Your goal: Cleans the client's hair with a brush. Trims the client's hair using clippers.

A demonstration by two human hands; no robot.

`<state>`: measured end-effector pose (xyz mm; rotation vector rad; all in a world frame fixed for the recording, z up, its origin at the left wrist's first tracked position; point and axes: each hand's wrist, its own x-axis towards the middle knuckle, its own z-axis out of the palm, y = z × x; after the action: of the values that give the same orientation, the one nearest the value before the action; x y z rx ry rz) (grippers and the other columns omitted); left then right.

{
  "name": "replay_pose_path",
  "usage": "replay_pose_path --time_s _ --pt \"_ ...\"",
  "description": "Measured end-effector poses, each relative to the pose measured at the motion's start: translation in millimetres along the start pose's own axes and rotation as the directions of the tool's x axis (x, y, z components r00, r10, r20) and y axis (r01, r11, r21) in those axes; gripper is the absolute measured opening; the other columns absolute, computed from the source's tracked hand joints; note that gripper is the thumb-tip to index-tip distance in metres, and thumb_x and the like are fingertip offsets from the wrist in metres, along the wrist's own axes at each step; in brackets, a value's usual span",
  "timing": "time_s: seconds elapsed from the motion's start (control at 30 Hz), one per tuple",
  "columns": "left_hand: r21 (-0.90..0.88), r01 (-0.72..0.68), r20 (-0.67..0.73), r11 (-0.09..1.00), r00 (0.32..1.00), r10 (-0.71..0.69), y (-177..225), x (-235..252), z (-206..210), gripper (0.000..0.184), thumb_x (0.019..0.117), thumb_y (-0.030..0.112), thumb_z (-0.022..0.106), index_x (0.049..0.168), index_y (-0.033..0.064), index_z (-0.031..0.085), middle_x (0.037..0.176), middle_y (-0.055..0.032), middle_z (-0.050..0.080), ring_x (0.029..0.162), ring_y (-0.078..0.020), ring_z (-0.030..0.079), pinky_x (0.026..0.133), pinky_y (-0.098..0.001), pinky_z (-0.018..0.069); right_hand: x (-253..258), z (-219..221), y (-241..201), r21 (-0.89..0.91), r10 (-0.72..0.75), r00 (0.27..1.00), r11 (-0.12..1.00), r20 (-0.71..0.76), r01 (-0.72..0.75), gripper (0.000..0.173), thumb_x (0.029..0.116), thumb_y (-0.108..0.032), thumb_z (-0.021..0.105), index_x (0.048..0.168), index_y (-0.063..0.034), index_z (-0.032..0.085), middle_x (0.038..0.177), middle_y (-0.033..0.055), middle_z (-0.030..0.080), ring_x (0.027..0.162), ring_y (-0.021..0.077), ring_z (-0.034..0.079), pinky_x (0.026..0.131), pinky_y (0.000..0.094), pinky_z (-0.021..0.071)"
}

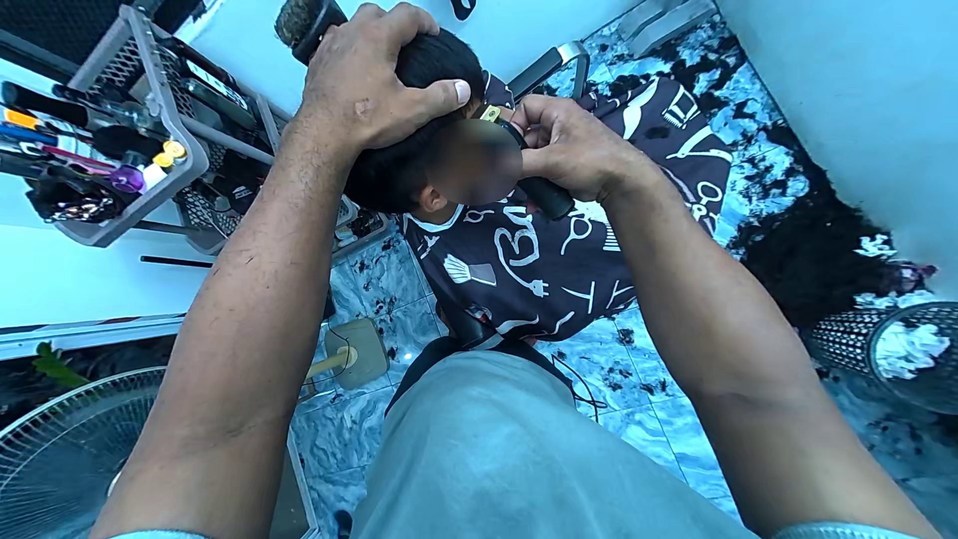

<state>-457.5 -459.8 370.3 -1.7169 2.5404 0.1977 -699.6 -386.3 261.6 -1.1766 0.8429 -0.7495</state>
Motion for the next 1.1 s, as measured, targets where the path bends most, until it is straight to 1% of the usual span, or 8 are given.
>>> replay_pose_path --time_s 0.23,0.37,0.5,0.6,0.7,0.97,1.1 --pt "0.000 -0.004 0.000 1.000 1.000 0.004 1.5 0.3 -0.2 0.084 0.0767 0.091 0.048 0.140 0.0376 0.059 0.137 -0.0003 0.062 0.128 -0.0212 0.058 0.105 -0.0563 0.0448 0.5 -1.4 0.5 -0.005 -0.005 1.000 1.000 0.008 0.005 0.035 0.0873 -0.010 0.073 0.113 -0.0040 0.050 0.098 0.0161 0.074 0.069 0.0264 0.074 0.046 0.0361 0.0597" --pt "0.003 -0.006 0.003 1.000 1.000 0.006 3.0 0.8 -1.0 0.083 0.0770 0.090 0.048 0.140 0.0375 0.059 0.137 -0.0007 0.062 0.128 -0.0214 0.058 0.104 -0.0569 0.0454 0.6 -1.8 -0.2 -0.013 0.004 1.000 1.000 0.010 -0.003 0.036 0.0868 -0.009 0.074 0.113 -0.0039 0.050 0.096 0.0159 0.073 0.068 0.0261 0.074 0.045 0.0363 0.0597" --pt "0.003 -0.008 0.006 1.000 1.000 0.008 2.8 2.0 -1.4 0.083 0.0773 0.090 0.048 0.140 0.0375 0.059 0.137 -0.0009 0.062 0.128 -0.0221 0.059 0.104 -0.0576 0.0456 0.7 -3.7 1.8 0.006 -0.015 1.000 1.000 0.022 0.015 0.037 0.0855 -0.009 0.075 0.113 -0.0031 0.051 0.097 0.0171 0.073 0.068 0.0273 0.074 0.045 0.0369 0.0592" --pt "-0.002 -0.007 0.011 1.000 1.000 0.007 3.2 2.2 -1.2 0.084 0.0772 0.090 0.048 0.141 0.0370 0.059 0.137 -0.0018 0.063 0.128 -0.0229 0.058 0.104 -0.0581 0.0453 0.6 -4.0 1.2 0.003 -0.013 1.000 1.000 0.018 0.013 0.037 0.0855 -0.009 0.075 0.113 -0.0031 0.051 0.099 0.0173 0.073 0.069 0.0275 0.074 0.045 0.0373 0.0595" --pt "-0.004 -0.006 0.011 1.000 1.000 0.006 2.8 2.8 -1.6 0.083 0.0772 0.090 0.048 0.141 0.0373 0.059 0.137 -0.0013 0.063 0.128 -0.0222 0.058 0.104 -0.0577 0.0452 -0.3 -2.9 -1.0 -0.002 0.000 1.000 1.000 0.007 0.000 0.036 0.0862 -0.009 0.074 0.113 -0.0032 0.051 0.096 0.0169 0.073 0.066 0.0271 0.074 0.045 0.0373 0.0593" --pt "-0.002 -0.002 0.009 1.000 1.000 0.002 2.3 4.0 -1.2 0.083 0.0771 0.090 0.048 0.140 0.0379 0.059 0.137 -0.0009 0.063 0.128 -0.0218 0.059 0.104 -0.0574 0.0456 1.5 -2.6 -0.7 -0.014 0.012 1.000 1.000 0.014 -0.012 0.036 0.0866 -0.009 0.075 0.113 -0.0032 0.051 0.094 0.0170 0.073 0.066 0.0275 0.074 0.044 0.0375 0.0591" --pt "-0.003 0.000 0.014 1.000 1.000 0.000 2.1 4.0 -1.6 0.084 0.0772 0.091 0.048 0.141 0.0378 0.058 0.138 -0.0007 0.062 0.128 -0.0217 0.058 0.104 -0.0569 0.0456 1.6 -4.1 0.8 0.007 0.006 1.000 1.000 0.028 -0.006 0.037 0.0867 -0.008 0.074 0.114 -0.0031 0.050 0.096 0.0177 0.073 0.067 0.0281 0.074 0.044 0.0375 0.0591"
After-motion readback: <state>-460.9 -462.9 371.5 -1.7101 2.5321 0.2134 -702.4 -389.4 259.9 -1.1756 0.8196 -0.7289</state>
